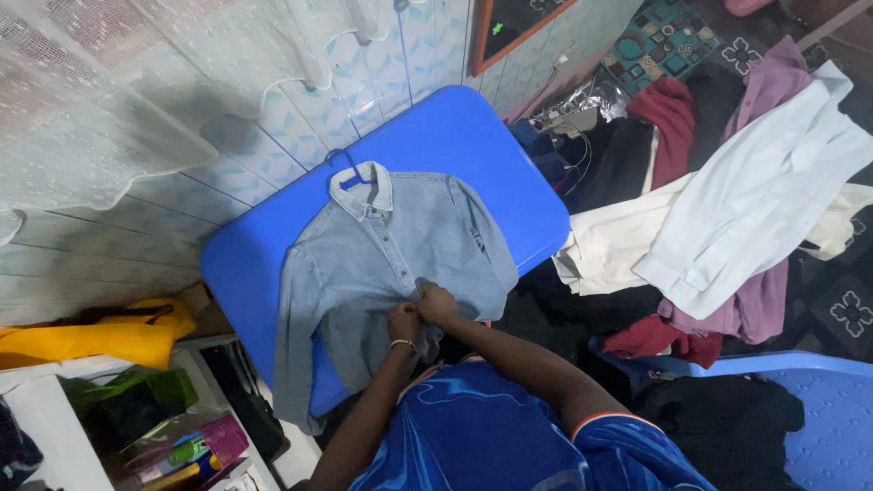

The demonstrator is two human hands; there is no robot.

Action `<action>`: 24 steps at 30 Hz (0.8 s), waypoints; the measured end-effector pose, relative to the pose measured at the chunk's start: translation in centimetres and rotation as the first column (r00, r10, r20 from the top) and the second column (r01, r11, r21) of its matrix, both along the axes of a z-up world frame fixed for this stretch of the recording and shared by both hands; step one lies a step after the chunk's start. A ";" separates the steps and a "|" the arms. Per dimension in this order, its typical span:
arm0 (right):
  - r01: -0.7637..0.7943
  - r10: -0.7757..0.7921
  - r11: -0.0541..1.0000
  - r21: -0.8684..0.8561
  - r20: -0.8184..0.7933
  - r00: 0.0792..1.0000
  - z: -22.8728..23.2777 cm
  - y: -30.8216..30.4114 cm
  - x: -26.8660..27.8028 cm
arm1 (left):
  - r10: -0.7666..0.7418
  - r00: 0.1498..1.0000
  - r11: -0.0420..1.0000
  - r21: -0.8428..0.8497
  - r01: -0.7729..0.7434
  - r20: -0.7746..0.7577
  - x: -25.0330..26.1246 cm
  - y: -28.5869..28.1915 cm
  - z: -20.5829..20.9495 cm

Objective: The person folds several black garments on a blue table and then buttons a light blue shirt before placing it onto a hanger.

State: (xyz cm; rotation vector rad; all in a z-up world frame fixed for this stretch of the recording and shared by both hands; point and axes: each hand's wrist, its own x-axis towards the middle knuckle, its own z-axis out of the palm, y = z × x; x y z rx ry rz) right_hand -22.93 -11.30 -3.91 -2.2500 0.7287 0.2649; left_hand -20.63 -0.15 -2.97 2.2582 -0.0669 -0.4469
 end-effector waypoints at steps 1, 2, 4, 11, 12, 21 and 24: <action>-0.001 0.001 1.000 -0.002 0.000 1.000 0.0 0.0 0.1 | 0.006 1.000 1.000 0.005 -0.006 0.020 -0.2 -0.1 -0.1; 0.030 -0.030 0.999 0.014 -0.042 0.999 -0.1 0.0 0.2 | 0.012 0.999 1.000 0.010 -0.012 0.041 -0.3 -0.2 -0.1; 0.057 -0.055 0.998 0.026 -0.088 0.995 0.0 0.0 0.2 | 0.019 1.000 1.000 -0.015 -0.019 0.008 -0.6 0.0 -0.2; 0.101 -0.100 0.995 -0.008 0.014 0.995 -0.3 0.3 0.2 | 0.006 0.995 0.999 -0.046 -0.001 0.099 -1.0 0.2 -0.5; 0.101 -0.101 0.995 -0.018 -0.002 0.995 -0.3 0.3 0.3 | 0.010 0.995 0.999 -0.046 -0.005 0.096 -1.0 0.2 -0.5; 0.192 -0.213 0.974 0.123 0.191 0.958 -0.4 0.6 -0.2 | 0.015 1.000 1.000 -0.023 -0.015 0.007 -0.3 0.4 -0.4; 0.208 -0.229 0.968 0.144 0.150 0.962 -0.3 0.3 0.1 | -0.048 0.999 0.999 -0.025 0.047 -0.010 -0.3 0.5 -0.3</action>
